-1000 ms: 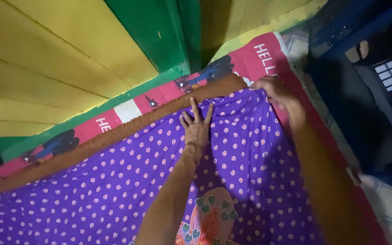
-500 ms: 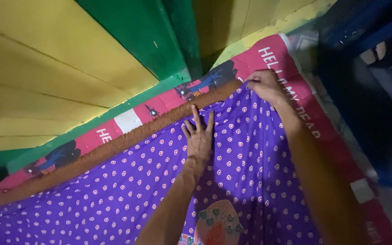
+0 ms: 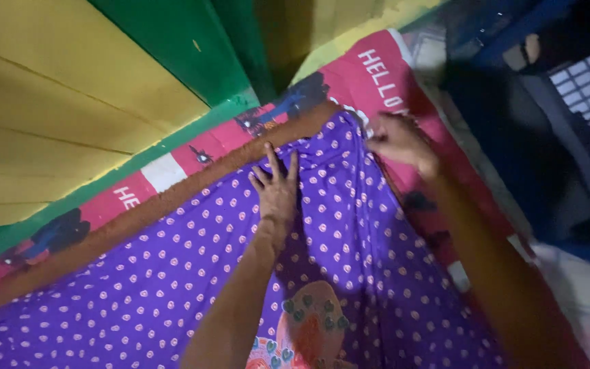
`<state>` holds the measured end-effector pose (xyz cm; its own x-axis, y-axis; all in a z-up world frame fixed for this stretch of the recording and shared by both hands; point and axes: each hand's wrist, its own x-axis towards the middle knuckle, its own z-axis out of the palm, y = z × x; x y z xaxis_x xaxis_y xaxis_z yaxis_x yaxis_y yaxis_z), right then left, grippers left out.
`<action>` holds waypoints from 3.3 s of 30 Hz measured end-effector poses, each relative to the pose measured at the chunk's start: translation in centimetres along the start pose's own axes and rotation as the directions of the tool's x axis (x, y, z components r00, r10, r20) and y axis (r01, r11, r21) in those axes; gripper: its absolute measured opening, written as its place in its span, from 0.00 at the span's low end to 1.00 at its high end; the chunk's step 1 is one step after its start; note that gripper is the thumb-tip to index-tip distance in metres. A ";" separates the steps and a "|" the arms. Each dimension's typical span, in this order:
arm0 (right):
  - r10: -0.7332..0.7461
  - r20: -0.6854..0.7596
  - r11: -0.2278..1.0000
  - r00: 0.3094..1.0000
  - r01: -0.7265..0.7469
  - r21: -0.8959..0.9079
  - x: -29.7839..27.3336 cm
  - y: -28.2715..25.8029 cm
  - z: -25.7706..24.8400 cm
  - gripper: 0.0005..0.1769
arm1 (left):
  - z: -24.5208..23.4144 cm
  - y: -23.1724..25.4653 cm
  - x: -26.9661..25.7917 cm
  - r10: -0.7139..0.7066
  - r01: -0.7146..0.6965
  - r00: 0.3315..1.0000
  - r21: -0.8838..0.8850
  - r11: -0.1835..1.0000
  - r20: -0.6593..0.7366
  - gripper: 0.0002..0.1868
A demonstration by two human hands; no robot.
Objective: The person folds a purple patterned sheet on a bed, then stacks folded clothes on a red plastic stool. They also move a helmet and a small container on a cabinet and adjust a window latch.
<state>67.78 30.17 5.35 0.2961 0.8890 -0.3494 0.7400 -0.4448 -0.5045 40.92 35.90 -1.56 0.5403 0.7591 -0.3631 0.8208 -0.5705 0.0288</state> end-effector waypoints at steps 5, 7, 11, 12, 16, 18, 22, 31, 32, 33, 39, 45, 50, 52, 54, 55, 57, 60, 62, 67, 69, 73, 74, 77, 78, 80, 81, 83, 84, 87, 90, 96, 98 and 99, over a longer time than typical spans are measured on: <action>-0.016 -0.064 0.985 0.998 0.005 -0.170 -5.7 9.9 7.4 0.16 | 1.8 -0.3 0.9 -0.014 0.014 1.000 -0.015 1.000 -0.006 0.52; -0.022 -0.108 0.977 0.994 -0.002 -0.214 -7.3 13.5 8.5 0.10 | 2.5 -0.6 1.3 -0.022 0.022 0.999 -0.013 1.000 -0.023 0.55; 0.161 -0.213 0.981 0.964 -0.179 -0.070 -12.7 12.4 6.1 0.14 | 3.8 -1.5 0.7 0.006 -0.018 0.994 -0.106 0.994 -0.110 0.54; 0.246 -0.179 0.969 0.953 -0.242 0.048 -14.5 10.8 5.5 0.20 | 4.2 -1.7 0.6 0.007 -0.030 0.988 -0.147 0.989 -0.155 0.52; 0.252 0.042 0.964 0.967 -0.254 0.077 -20.7 9.2 6.4 0.29 | 0.0 1.5 -9.2 -0.004 -0.083 0.948 -0.260 0.962 -0.317 0.44; 0.189 0.087 0.977 0.978 -0.196 0.079 -22.0 12.4 10.0 0.21 | 1.4 3.3 -14.0 0.129 -0.230 0.892 -0.190 0.955 -0.432 0.41; 0.202 -0.109 0.979 0.973 -0.201 0.020 -24.7 16.1 10.5 0.05 | 3.5 6.1 -18.5 0.268 -0.284 0.953 -0.106 0.953 -0.142 0.33; 0.251 -0.045 0.968 0.967 -0.252 -0.020 -36.0 8.8 4.5 0.28 | 6.3 9.3 -20.4 0.125 -0.133 0.988 0.083 0.988 0.094 0.42; 0.271 0.042 0.962 0.962 -0.269 -0.046 -36.7 9.4 5.1 0.27 | 6.5 10.3 -22.7 0.103 -0.104 0.993 0.012 0.995 0.065 0.41; 0.285 0.126 0.958 0.950 -0.277 -0.075 -37.2 10.1 5.5 0.28 | 6.6 11.4 -24.8 0.075 -0.072 0.997 -0.062 0.995 0.032 0.39; 0.401 -0.137 0.914 0.906 -0.406 -0.009 -41.5 17.1 10.4 0.14 | 9.6 16.4 -40.0 -0.076 0.118 0.936 -0.103 0.988 0.344 0.62; 0.376 -0.079 0.908 0.923 -0.384 -0.168 -44.3 18.6 18.6 0.39 | 12.7 17.1 -37.5 -0.169 0.189 0.923 -0.025 0.982 0.346 0.64; 0.395 -0.173 0.893 0.902 -0.421 -0.156 -44.2 19.3 20.9 0.38 | 7.6 19.3 -41.0 -0.219 0.214 0.972 0.062 0.975 0.084 0.48; 0.348 -0.211 0.898 0.913 -0.390 -0.205 -43.8 19.9 20.6 0.35 | 5.8 19.7 -41.0 -0.261 0.252 0.945 0.067 0.965 0.197 0.47; 0.328 -0.224 0.879 0.918 -0.383 -0.284 -43.0 20.9 21.0 0.36 | 6.9 19.1 -40.9 -0.239 0.238 0.945 0.031 0.971 0.223 0.47; 0.326 -0.222 0.879 0.919 -0.381 -0.288 -42.1 22.1 21.9 0.36 | 8.7 18.6 -39.9 -0.241 0.241 0.944 0.028 0.970 0.225 0.47; 0.265 -0.284 0.879 0.922 -0.352 -0.323 -40.9 24.8 23.4 0.43 | 12.6 18.0 -38.3 -0.240 0.257 0.942 -0.048 0.965 0.234 0.59; 0.206 -0.331 0.903 0.921 -0.309 -0.297 -44.1 19.9 19.6 0.36 | 18.7 18.2 -36.8 -0.314 0.308 0.943 -0.068 0.949 -0.110 0.41; 0.131 -0.399 0.886 0.907 -0.288 -0.363 -46.6 19.3 18.8 0.34 | 18.0 18.2 -36.6 -0.291 0.288 0.956 -0.078 0.955 -0.035 0.48; 0.080 -0.580 0.852 0.810 -0.358 -0.382 -55.3 22.2 19.4 0.30 | 19.2 15.5 -37.1 -0.156 0.182 0.981 -0.253 0.950 0.118 0.78; 0.145 -0.639 0.799 0.756 -0.470 -0.375 -59.2 25.2 19.6 0.19 | 19.5 14.1 -38.5 0.040 -0.057 0.997 -0.298 0.953 -0.064 0.60; 0.265 -0.595 0.887 0.759 -0.434 -0.159 -67.3 28.3 20.9 0.18 | 20.9 14.9 -49.1 0.178 -0.266 0.921 -0.229 0.936 -0.346 0.42; 0.329 -0.566 0.929 0.756 -0.367 0.049 -68.0 29.1 21.5 0.19 | 21.1 15.4 -51.4 0.249 -0.360 0.881 -0.230 0.904 -0.402 0.33; 0.397 -0.520 0.917 0.757 -0.298 0.265 -69.7 29.3 22.6 0.25 | 22.0 16.3 -56.9 0.431 -0.564 0.744 -0.133 0.815 -0.510 0.27; 0.412 -0.520 0.911 0.748 -0.315 0.268 -70.0 29.0 22.6 0.26 | 22.1 16.6 -58.2 0.541 -0.668 0.635 -0.039 0.744 -0.551 0.29; 0.390 -0.542 0.921 0.744 -0.298 0.253 -69.5 28.8 23.1 0.19 | 23.0 17.2 -59.6 0.592 -0.703 0.632 -0.048 0.710 -0.499 0.26; 0.379 -0.555 0.925 0.740 -0.298 0.234 -69.5 28.8 23.5 0.13 | 23.6 17.6 -60.4 0.643 -0.738 0.629 -0.076 0.670 -0.436 0.23; 0.391 -0.557 0.919 0.733 -0.343 0.195 -70.1 27.1 22.7 0.12 | 24.1 18.1 -61.1 0.679 -0.748 0.634 -0.069 0.660 -0.370 0.24; 0.403 -0.554 0.908 0.729 -0.392 0.146 -70.4 26.4 22.3 0.12 | 24.4 18.5 -61.4 0.707 -0.755 0.639 -0.074 0.651 -0.303 0.25; 0.549 -0.476 0.836 0.687 -0.463 0.296 -71.2 22.9 21.2 0.22 | 24.9 19.1 -61.2 0.711 -0.769 0.622 -0.087 0.633 -0.327 0.25; 0.649 -0.403 0.758 0.645 -0.505 0.412 -69.0 26.5 23.6 0.17 | 24.3 19.6 -61.1 0.701 -0.758 0.633 -0.081 0.647 -0.327 0.23; 0.814 -0.387 0.580 0.433 -0.636 0.509 -73.1 26.3 23.0 0.16 | 23.8 19.5 -59.7 0.627 -0.700 0.709 -0.213 0.681 -0.323 0.29; 0.806 -0.403 0.592 0.433 -0.599 0.539 -72.6 27.7 23.4 0.18 | 23.5 19.2 -59.5 0.608 -0.679 0.727 -0.207 0.704 -0.320 0.30; 0.800 -0.418 0.599 0.430 -0.562 0.570 -72.5 28.4 23.7 0.20 | 23.4 19.0 -59.3 0.590 -0.660 0.743 -0.200 0.725 -0.315 0.31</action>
<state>53.04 -49.53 -2.37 0.9719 0.0717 -0.2240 -0.0669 -0.8287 -0.5557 20.15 -27.33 -1.23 0.9442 0.3268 0.0406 0.2755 -0.8514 0.4464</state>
